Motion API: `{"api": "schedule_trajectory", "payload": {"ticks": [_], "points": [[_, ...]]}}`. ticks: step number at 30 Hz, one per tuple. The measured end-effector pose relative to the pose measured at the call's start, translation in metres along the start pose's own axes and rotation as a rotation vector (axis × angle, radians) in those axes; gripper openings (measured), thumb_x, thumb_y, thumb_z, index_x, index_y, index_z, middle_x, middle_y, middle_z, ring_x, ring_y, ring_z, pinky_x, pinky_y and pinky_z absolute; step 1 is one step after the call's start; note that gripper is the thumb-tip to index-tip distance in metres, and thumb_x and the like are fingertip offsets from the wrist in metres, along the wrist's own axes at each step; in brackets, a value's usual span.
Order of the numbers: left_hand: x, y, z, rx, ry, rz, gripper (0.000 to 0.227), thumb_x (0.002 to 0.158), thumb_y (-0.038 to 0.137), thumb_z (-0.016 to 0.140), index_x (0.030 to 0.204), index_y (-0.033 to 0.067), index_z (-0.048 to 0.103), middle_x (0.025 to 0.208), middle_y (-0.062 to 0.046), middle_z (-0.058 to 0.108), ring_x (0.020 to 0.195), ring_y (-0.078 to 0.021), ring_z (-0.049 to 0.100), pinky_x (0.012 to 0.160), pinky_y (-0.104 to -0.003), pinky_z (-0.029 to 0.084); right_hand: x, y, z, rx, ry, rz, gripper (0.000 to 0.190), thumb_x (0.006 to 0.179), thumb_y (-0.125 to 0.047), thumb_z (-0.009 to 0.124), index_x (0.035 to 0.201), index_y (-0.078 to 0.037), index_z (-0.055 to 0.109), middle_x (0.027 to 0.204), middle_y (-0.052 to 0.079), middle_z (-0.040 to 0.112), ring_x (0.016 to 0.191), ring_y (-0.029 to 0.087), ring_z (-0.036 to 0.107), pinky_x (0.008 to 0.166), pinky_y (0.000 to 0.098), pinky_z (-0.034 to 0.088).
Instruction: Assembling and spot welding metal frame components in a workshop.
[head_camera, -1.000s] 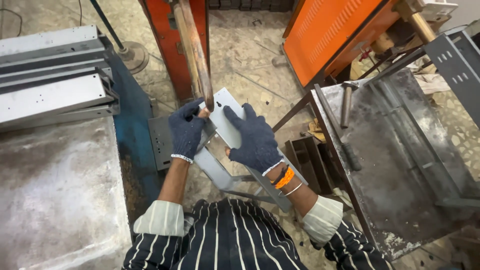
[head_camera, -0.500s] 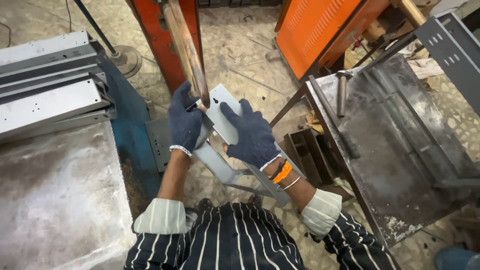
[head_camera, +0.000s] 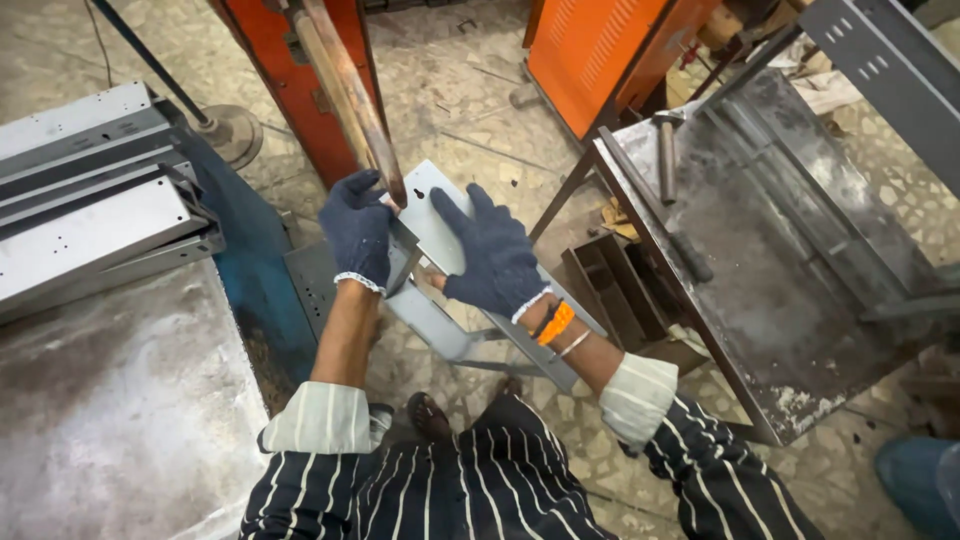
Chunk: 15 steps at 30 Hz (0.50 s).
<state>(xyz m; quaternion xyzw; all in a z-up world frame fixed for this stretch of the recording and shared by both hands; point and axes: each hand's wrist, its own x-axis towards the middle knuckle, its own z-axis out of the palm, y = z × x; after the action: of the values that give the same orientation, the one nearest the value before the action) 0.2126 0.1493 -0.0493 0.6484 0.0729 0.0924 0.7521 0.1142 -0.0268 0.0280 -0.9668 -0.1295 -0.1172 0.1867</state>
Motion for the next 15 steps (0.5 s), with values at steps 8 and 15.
{"api": "schedule_trajectory", "payload": {"ticks": [8, 15], "points": [[0.002, -0.004, -0.013, 0.115, -0.085, 0.039, 0.045, 0.078, -0.005, 0.063, 0.122, -0.0039, 0.06, 0.106, -0.014, 0.072, 0.092, -0.0187, 0.07, 0.08, -0.031, 0.056, 0.012, 0.0, -0.006, 0.052, -0.055, 0.015, 0.103, 0.064, -0.047, 0.085, 0.155, -0.025, 0.041, 0.148, 0.032, 0.043, 0.11, 0.048, 0.06, 0.093, 0.0527, 0.052], [0.005, -0.009, -0.014, 0.275, -0.002, 0.088, 0.042, 0.079, -0.003, 0.062, 0.121, -0.0025, 0.063, 0.099, -0.008, 0.07, 0.088, -0.0168, 0.067, 0.078, -0.03, 0.055, 0.016, 0.003, -0.01, 0.055, -0.074, -0.019, 0.109, 0.056, -0.046, 0.087, 0.154, -0.027, 0.041, 0.146, 0.029, 0.046, 0.106, 0.047, 0.061, 0.087, 0.0525, 0.054]]}}
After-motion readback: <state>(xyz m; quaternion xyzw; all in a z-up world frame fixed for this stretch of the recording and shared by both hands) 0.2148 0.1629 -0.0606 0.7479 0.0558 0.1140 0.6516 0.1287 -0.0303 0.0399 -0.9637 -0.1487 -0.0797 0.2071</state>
